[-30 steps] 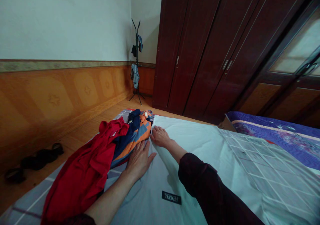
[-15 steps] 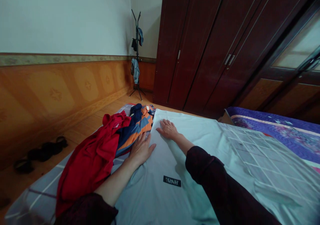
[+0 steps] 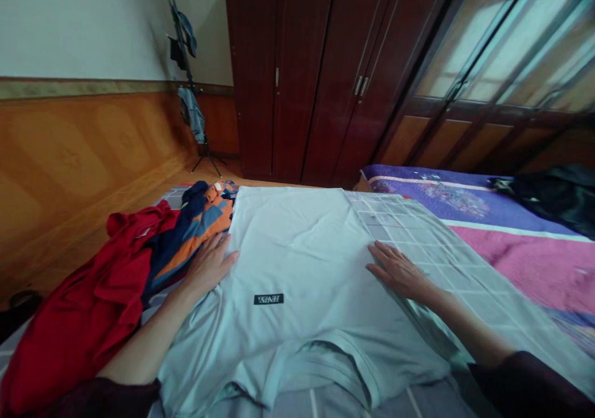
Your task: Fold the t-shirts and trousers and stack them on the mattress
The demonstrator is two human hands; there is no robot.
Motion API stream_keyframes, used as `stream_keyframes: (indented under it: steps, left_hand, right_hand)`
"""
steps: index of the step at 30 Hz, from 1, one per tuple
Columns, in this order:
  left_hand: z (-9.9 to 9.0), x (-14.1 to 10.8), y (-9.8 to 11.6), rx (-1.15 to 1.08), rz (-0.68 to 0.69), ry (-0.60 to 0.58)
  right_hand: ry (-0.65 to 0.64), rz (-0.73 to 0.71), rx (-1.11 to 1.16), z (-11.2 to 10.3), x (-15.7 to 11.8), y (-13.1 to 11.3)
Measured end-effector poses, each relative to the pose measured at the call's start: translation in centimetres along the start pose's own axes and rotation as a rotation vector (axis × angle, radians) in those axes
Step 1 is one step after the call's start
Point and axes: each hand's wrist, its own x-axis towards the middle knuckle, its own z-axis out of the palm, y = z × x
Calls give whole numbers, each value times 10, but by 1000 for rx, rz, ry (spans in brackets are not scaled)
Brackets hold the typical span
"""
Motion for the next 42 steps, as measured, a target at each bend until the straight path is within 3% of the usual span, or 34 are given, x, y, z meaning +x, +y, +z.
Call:
stream_keyframes:
  steps: [3,6,9,12,16,21,24,29,31,34,38,42]
  left_hand:
    - [-16,-12,25,-119,144,12]
    - [-39,-43,76,-235,408,-123]
    - [-47,-81,130,-222,777,-234]
    - [-33,-107,170,-195,989,-155]
    - [-11,-113,199,-51,999,-17]
    - [-14,-105,214,-9,980,-65]
    - [-26,-102,218,-164,950,-243]
    - [-63,-87,233,-354,992,-712]
    - [-73,-77,245,-380,1014,-778]
    - [-70,-66,270,-414,1033,-690]
    - [-34,-71,308,-325,1106,-516]
    - [-2,-83,334,-178,1040,-362]
  right_hand:
    - [31,164,-24,4,-57,35]
    - [95,217,-17,4,-97,34]
    - [146,178,38,0,-116,20]
    - [182,271,54,-2,-120,16]
    - [207,363,115,-7,-117,14]
    - [202,501,357,-22,-104,7]
    - [192,630,449,-25,-97,15]
    - [150,727,702,-17,-99,36]
    - [131,731,802,-17,-103,38]
    - [117,711,914,-20,-110,36]
    - [137,707,1013,-22,-115,39]
    - [182,770,1072,-15,-118,50]
